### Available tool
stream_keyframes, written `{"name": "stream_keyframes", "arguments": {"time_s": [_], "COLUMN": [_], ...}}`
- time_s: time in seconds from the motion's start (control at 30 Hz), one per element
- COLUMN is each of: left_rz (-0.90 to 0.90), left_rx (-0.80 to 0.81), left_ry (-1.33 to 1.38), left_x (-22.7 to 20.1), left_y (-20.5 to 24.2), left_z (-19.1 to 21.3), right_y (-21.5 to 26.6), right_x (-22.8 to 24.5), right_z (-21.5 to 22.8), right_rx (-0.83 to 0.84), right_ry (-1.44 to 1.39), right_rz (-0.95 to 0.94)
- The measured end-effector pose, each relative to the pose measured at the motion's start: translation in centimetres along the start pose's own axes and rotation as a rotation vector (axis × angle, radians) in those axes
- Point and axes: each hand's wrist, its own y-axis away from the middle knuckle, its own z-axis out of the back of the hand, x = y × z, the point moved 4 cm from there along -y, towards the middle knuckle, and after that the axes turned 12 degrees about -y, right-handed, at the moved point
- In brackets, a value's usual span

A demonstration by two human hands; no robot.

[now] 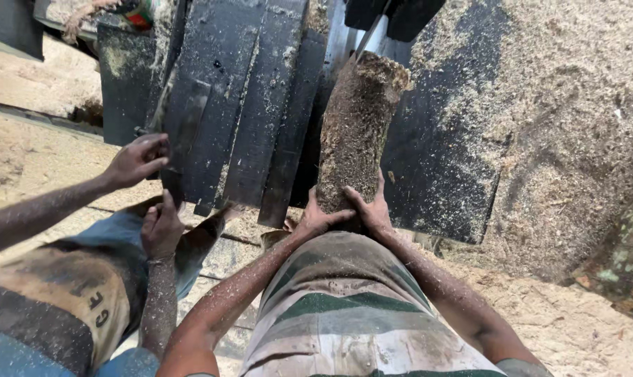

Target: The person feeds wood logs into a large industrial circular saw while an assistant helps guide the wood and remove the resulting planks.

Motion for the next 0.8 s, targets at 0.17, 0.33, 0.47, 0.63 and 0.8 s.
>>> {"name": "stream_keyframes", "arguments": {"time_s": [0.17,0.33,0.47,0.63,0.8], "left_rz": [0.023,0.018,-0.02,0.056,-0.068], "left_rx": [-0.046,-0.07,-0.077,-0.048,-0.228], "left_ry": [-0.105,0.085,0.07,0.015,-0.014], "left_x": [-4.8,-7.4,-9.0,-10.9,-9.6], "left_y": [-2.0,-4.0,-6.8,-10.6,-10.6], "left_z": [1.0,1.1,1.4,2.4,2.0], "right_y": [-2.9,-6.5,-9.1,-12.5,-13.8], "right_x": [3.4,4.7,5.1,7.6,6.4], "right_z": [0.6,1.2,2.0,1.9,2.5], "right_rx": [-0.026,-0.029,-0.088,-0.051,-0.075], "right_ry": [0.01,0.034,0.107,0.09,0.18], "right_rz": [0.171,0.233,0.23,0.244,0.177]}}
